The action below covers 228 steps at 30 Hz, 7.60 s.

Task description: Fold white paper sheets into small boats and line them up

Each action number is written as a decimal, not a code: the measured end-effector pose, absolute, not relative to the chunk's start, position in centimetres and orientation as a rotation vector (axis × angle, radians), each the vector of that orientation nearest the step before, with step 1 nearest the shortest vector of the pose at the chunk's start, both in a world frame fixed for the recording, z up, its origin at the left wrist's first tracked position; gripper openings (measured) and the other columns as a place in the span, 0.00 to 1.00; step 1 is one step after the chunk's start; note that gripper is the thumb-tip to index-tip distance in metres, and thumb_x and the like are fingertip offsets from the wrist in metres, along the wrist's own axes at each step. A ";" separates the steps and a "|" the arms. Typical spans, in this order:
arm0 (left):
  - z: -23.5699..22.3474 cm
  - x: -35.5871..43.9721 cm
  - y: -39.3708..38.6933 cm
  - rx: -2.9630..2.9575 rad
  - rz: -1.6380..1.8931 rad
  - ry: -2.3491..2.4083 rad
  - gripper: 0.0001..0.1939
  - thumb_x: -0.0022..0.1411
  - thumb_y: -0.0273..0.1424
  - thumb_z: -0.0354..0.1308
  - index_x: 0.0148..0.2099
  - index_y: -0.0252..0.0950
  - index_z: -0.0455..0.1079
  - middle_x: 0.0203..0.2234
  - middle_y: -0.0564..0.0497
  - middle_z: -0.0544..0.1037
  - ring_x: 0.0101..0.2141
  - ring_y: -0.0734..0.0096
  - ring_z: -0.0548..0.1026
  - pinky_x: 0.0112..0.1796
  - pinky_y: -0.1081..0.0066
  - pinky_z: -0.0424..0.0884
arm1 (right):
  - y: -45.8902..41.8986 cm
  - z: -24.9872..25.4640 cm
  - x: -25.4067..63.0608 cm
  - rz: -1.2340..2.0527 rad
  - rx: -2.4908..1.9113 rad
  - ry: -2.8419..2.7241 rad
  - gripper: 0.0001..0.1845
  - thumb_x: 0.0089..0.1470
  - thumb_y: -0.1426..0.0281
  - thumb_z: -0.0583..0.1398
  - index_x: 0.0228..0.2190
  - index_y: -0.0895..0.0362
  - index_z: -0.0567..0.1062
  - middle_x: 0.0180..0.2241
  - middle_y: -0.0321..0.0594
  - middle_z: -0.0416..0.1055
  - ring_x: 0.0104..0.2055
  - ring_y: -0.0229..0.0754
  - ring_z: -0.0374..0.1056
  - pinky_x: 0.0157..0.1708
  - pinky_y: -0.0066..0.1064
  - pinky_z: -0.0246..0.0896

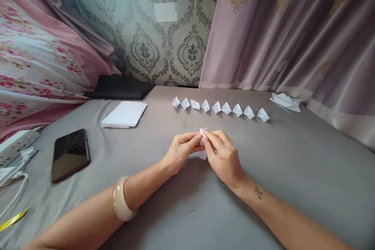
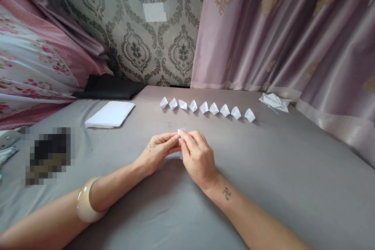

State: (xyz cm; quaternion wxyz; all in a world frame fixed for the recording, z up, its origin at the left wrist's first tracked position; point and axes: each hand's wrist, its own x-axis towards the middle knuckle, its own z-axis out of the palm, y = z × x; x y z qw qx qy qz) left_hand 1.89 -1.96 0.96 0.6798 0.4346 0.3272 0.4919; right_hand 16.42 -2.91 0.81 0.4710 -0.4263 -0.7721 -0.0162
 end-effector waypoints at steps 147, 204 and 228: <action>1.7 1.4 -1.1 1.129 1.045 1.099 0.09 0.50 0.32 0.63 0.29 0.32 0.69 0.21 0.54 0.70 0.24 0.78 0.67 0.28 0.75 0.65 | -1.4 1.8 17.0 1.648 -1.254 -1.066 0.18 0.35 0.60 0.70 0.27 0.60 0.78 0.25 0.39 0.75 0.27 0.37 0.67 0.30 0.31 0.59; 2.0 1.0 -1.0 0.821 1.076 0.831 0.11 0.52 0.34 0.67 0.34 0.31 0.76 0.27 0.51 0.76 0.30 0.78 0.74 0.38 0.74 0.75 | -2.7 3.1 17.0 0.799 -1.284 -1.590 0.08 0.53 0.65 0.58 0.28 0.55 0.73 0.28 0.37 0.72 0.31 0.39 0.66 0.35 0.30 0.60; 1.9 1.2 -1.9 0.985 1.054 0.789 0.13 0.56 0.36 0.64 0.41 0.34 0.77 0.35 0.48 0.79 0.35 0.72 0.77 0.40 0.70 0.75 | -2.7 3.1 16.7 0.652 -1.107 -1.565 0.02 0.52 0.70 0.62 0.30 0.56 0.76 0.27 0.34 0.71 0.27 0.34 0.65 0.29 0.27 0.62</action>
